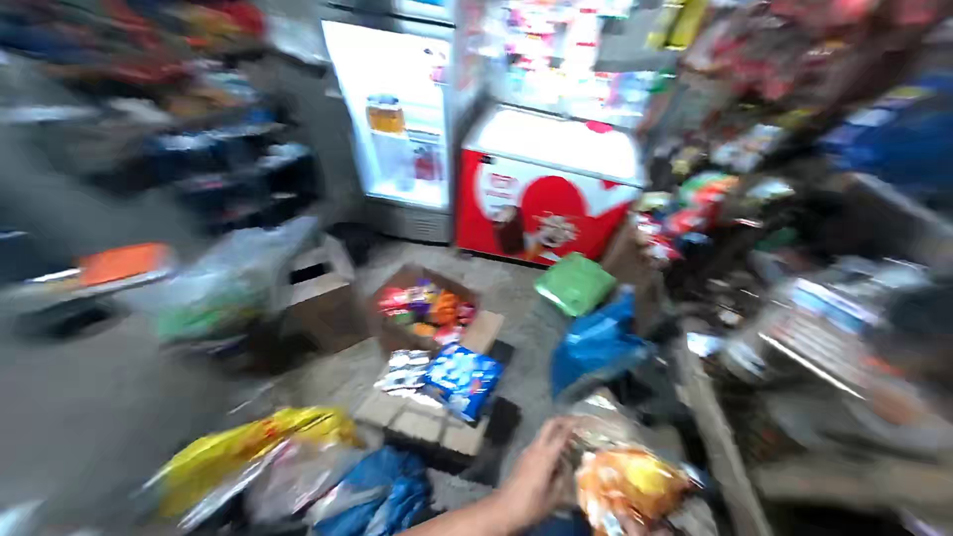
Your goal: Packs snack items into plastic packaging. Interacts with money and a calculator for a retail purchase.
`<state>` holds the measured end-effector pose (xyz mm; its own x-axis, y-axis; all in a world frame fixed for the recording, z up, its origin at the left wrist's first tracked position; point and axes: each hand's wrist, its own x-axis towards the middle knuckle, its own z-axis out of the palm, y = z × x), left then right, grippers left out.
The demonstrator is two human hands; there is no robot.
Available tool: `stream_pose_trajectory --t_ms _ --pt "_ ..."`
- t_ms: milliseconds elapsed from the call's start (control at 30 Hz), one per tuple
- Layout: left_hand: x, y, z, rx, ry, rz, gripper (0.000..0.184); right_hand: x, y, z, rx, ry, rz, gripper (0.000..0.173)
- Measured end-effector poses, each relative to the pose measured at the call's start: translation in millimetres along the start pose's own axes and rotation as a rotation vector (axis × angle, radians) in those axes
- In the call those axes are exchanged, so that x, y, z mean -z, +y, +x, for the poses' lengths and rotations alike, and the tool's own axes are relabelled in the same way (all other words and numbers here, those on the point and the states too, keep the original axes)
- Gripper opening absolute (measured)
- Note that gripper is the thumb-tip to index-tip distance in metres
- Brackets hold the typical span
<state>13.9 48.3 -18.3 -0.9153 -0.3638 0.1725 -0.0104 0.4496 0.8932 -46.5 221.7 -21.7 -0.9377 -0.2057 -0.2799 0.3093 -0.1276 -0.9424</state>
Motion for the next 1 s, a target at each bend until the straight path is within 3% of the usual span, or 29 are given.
stream_pose_trajectory --t_ms 133,233,433,567,700,800,900,1000 --pt "-45 -6 5 0.059 -0.043 -0.406 0.072 25 17 6 -0.029 0.205 0.119 0.082" --pt "-55 8 14 0.197 -0.2 -0.486 0.078 43 10 5 -0.109 0.271 0.149 0.091" --pt "-76 25 16 0.131 -0.334 -0.358 0.077 74 9 -10 -0.318 0.373 0.274 0.089" --pt "-89 32 17 0.052 -0.425 -0.268 0.066 89 13 -18 -0.369 0.416 0.334 0.081" --pt "-92 35 15 0.024 -0.52 -0.257 0.05 102 18 -23 -0.394 0.467 0.368 0.06" --pt "-90 36 14 -0.044 -0.616 -0.205 0.043 109 26 -26 -0.42 0.47 0.319 0.06" --pt "-82 35 16 -0.12 -0.746 0.026 0.05 111 32 -26 -0.407 0.498 0.344 0.07" --pt "-79 26 16 0.033 -0.863 0.268 0.061 109 35 -25 -0.34 0.55 0.355 0.093"
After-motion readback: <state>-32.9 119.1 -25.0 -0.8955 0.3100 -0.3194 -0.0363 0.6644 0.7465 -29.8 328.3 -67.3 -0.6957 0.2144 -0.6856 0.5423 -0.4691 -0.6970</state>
